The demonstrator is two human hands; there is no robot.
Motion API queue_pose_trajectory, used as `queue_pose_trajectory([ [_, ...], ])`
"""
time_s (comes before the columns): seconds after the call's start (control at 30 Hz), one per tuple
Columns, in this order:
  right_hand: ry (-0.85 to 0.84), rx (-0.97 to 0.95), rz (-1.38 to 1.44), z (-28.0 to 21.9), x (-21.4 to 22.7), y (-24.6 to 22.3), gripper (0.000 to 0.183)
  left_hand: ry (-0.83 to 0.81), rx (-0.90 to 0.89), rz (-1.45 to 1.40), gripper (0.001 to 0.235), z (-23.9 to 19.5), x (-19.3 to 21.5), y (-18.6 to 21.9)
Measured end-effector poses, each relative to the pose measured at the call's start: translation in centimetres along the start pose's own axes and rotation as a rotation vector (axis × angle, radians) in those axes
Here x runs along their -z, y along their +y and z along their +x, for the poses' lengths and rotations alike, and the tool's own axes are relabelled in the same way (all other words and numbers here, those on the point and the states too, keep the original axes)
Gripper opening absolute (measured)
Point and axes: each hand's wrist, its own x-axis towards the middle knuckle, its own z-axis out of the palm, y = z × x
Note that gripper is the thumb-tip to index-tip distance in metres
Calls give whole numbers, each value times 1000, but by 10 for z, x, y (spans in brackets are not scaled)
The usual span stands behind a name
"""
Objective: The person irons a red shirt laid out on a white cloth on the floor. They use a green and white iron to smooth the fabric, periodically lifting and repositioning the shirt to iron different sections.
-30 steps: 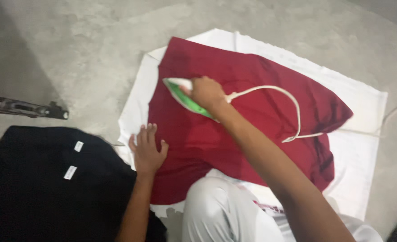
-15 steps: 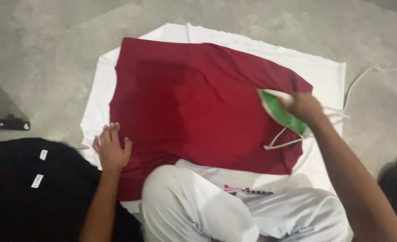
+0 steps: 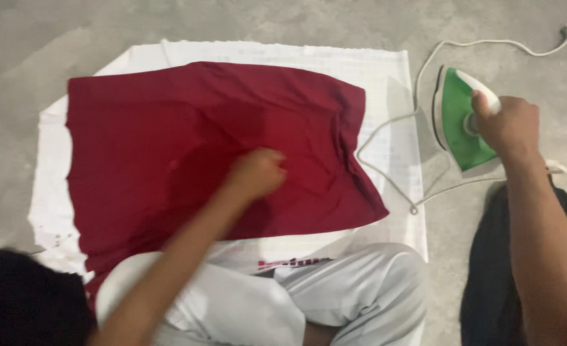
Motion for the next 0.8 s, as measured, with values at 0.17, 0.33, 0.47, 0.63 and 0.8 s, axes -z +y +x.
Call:
queue_pose_trajectory([
  [0.17, 29, 3, -73, -12, 10, 48, 91, 80, -67, 83, 72, 56, -187, 129],
  [0.33, -21, 3, -176, -40, 13, 64, 91, 337, 33, 372, 17, 90, -255, 162],
  [0.47, -53, -28, 63, -50, -6, 54, 84, 274, -99, -86, 21, 65, -246, 179],
  [0.63, -117, -21, 55, -60, -23, 33, 81, -364, -291, -609, 34, 44, -189, 121],
  [0.8, -139, -42, 148, -50, -86, 51, 83, 462, -241, 56, 29, 127, -48, -107],
])
